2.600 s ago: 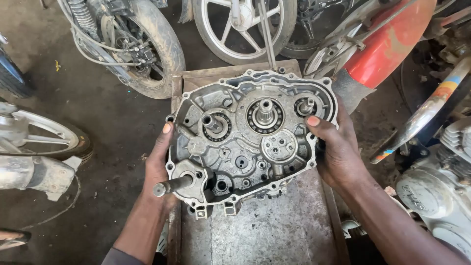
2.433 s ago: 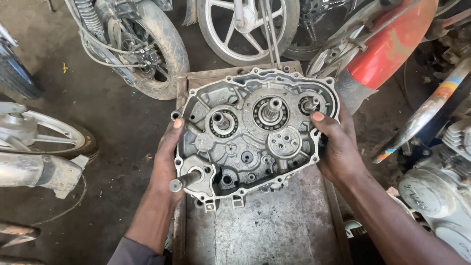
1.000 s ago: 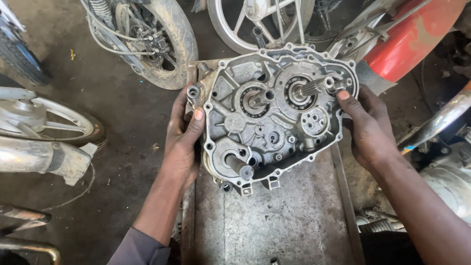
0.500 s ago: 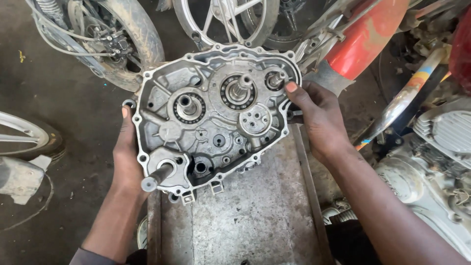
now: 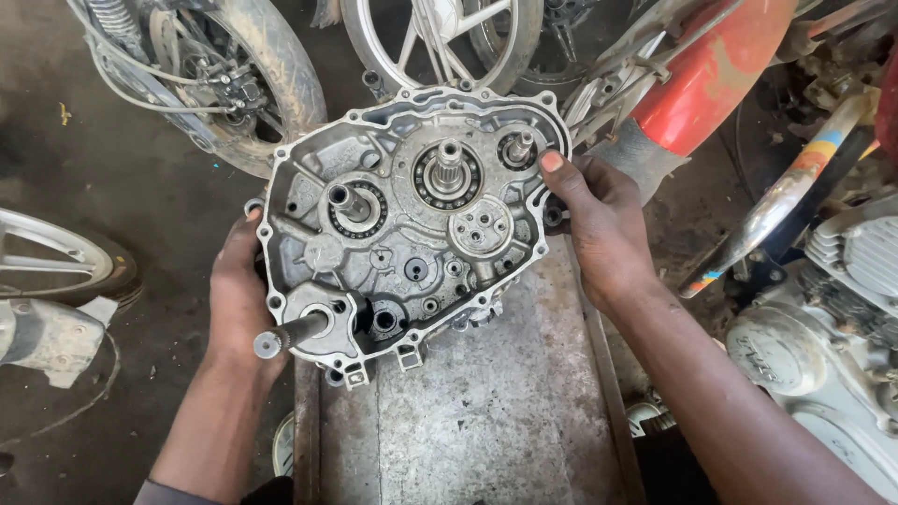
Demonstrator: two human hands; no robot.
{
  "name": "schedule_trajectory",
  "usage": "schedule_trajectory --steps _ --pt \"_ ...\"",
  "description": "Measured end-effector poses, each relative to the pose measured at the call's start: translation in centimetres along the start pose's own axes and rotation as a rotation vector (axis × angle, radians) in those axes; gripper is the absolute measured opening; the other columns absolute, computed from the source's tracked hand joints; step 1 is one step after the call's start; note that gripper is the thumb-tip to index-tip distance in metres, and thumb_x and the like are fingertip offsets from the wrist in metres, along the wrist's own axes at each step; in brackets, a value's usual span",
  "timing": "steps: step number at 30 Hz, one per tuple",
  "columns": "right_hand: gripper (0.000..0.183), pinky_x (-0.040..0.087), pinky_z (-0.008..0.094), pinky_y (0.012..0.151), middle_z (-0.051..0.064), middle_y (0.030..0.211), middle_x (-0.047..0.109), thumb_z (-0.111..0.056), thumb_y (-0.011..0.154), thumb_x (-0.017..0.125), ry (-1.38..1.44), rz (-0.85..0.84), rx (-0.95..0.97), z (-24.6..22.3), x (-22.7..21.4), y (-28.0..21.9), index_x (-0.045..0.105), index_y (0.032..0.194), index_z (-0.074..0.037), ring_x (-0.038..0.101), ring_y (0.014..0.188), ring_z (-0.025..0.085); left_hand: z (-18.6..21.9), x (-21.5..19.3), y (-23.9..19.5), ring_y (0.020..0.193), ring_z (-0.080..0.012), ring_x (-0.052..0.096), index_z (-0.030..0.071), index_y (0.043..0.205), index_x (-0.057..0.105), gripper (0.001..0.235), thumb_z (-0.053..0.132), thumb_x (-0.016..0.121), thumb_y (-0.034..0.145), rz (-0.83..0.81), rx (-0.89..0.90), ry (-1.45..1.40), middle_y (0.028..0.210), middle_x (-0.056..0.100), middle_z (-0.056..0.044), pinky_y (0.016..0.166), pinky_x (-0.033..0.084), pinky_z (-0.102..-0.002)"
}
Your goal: Disassembling a motorcycle engine casing using pliers and a metal rod.
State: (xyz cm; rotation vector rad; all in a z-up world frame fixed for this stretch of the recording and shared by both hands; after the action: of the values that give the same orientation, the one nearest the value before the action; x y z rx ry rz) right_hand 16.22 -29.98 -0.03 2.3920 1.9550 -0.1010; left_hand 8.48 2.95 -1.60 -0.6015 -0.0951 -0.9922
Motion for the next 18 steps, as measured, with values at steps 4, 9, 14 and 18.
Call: schedule_trajectory --steps 4,9,14,18 --pt "0.047 0.055 0.029 0.062 0.007 0.078 0.057 -0.045 0.090 0.080 0.006 0.009 0.000 -0.7 0.8 -0.4 0.071 0.099 0.000 0.060 0.073 0.016 -0.3 -1.5 0.9 0.094 -0.0241 0.072 0.014 0.104 0.071 0.024 0.035 0.061 0.098 0.052 0.032 0.012 0.098 0.070 -0.008 0.086 0.063 -0.040" --pt "0.048 0.051 0.031 0.064 0.011 0.080 0.056 -0.041 0.092 0.079 -0.040 0.043 0.009 -0.5 1.0 -0.1 0.070 0.103 0.005 0.058 0.075 0.018 2.2 -0.9 -1.8 0.099 -0.0269 0.070 0.013 0.115 0.073 0.029 0.030 0.059 0.095 0.192 0.048 0.168 0.104 0.067 -0.012 0.087 0.062 -0.043" --pt "0.048 0.052 0.033 0.064 0.012 0.080 0.056 -0.040 0.092 0.079 -0.054 0.038 0.016 -0.4 0.8 0.3 0.070 0.103 0.005 0.058 0.074 0.020 2.5 -0.8 -2.2 0.104 -0.0265 0.068 0.013 0.119 0.071 0.034 0.032 0.059 0.093 0.208 0.021 0.155 0.112 0.067 -0.012 0.090 0.061 -0.044" --pt "0.045 0.053 0.034 0.062 0.013 0.079 0.056 -0.040 0.091 0.078 -0.115 0.027 0.010 0.0 0.2 0.7 0.071 0.101 0.004 0.058 0.073 0.020 1.7 0.9 -3.4 0.100 -0.0263 0.067 0.012 0.125 0.070 0.046 0.043 0.054 0.095 0.182 -0.149 0.021 0.112 0.068 -0.009 0.086 0.059 -0.042"
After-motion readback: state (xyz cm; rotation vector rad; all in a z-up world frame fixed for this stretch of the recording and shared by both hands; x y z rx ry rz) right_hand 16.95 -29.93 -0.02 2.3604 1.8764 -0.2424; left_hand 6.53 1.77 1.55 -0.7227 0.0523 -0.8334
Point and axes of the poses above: each hand's wrist, its own y-axis towards the middle knuckle, its own x-axis out of the palm, z = x × y, the point moved 8 cm from there along y, towards the middle knuckle
